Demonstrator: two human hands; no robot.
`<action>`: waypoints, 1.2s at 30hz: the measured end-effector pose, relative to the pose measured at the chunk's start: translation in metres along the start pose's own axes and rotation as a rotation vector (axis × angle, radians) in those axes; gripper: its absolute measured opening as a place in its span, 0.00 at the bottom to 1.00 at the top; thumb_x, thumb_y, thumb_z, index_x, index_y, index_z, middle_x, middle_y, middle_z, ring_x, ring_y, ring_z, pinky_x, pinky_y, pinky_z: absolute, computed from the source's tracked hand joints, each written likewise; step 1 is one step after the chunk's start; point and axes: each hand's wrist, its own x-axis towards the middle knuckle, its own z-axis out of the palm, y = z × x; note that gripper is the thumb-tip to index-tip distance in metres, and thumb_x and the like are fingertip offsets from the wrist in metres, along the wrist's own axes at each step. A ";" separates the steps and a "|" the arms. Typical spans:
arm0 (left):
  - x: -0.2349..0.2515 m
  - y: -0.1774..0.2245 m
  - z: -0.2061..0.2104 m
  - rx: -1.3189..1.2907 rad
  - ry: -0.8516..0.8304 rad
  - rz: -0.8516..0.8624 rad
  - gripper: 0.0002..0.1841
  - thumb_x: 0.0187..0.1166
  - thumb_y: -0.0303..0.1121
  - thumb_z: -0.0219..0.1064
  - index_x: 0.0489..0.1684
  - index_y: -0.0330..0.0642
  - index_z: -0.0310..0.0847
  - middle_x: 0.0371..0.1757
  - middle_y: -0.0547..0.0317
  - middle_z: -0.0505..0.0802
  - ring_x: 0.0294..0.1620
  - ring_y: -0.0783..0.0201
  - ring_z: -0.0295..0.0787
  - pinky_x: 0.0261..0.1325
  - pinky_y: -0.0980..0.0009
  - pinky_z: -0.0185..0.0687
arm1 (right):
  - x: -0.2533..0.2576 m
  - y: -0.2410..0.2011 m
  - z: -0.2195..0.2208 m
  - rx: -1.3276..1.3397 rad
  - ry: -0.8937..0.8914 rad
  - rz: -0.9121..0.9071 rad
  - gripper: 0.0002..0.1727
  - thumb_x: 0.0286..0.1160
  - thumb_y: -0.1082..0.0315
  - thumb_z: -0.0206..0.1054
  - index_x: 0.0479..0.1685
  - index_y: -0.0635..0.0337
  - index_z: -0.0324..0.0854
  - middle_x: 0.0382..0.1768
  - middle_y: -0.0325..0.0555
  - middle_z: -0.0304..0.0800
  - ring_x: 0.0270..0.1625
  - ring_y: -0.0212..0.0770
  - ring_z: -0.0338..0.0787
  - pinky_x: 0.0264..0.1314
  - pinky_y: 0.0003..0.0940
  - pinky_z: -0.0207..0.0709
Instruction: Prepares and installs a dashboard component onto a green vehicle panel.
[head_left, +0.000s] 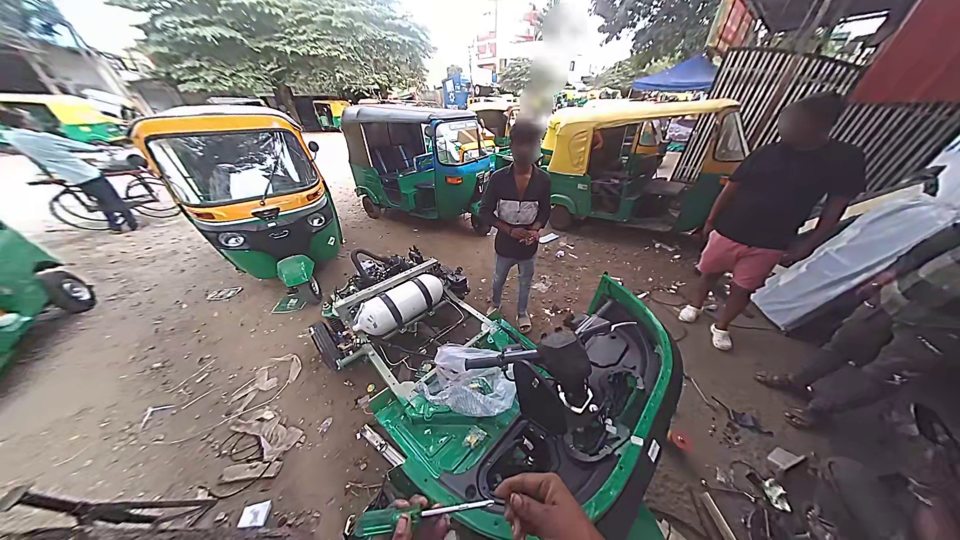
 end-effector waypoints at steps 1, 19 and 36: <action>0.003 0.000 0.000 0.002 0.023 0.009 0.09 0.92 0.31 0.51 0.59 0.43 0.76 0.56 0.47 0.93 0.52 0.52 0.95 0.61 0.55 0.92 | 0.002 -0.005 0.001 -0.064 -0.035 -0.042 0.15 0.86 0.74 0.58 0.62 0.66 0.87 0.37 0.48 0.91 0.32 0.35 0.87 0.39 0.33 0.85; 0.015 0.000 0.024 0.105 0.021 0.150 0.10 0.89 0.27 0.57 0.62 0.34 0.72 0.53 0.38 0.90 0.47 0.47 0.96 0.55 0.51 0.94 | 0.010 -0.039 0.017 -0.194 0.042 -0.375 0.11 0.76 0.77 0.72 0.54 0.70 0.90 0.49 0.50 0.94 0.47 0.37 0.93 0.54 0.33 0.91; 0.028 -0.031 0.036 0.132 0.062 0.139 0.10 0.88 0.24 0.57 0.61 0.33 0.74 0.53 0.36 0.91 0.46 0.45 0.96 0.54 0.49 0.94 | 0.017 -0.036 -0.019 -0.229 0.086 -0.286 0.10 0.77 0.75 0.71 0.52 0.69 0.91 0.45 0.50 0.94 0.42 0.37 0.92 0.49 0.32 0.91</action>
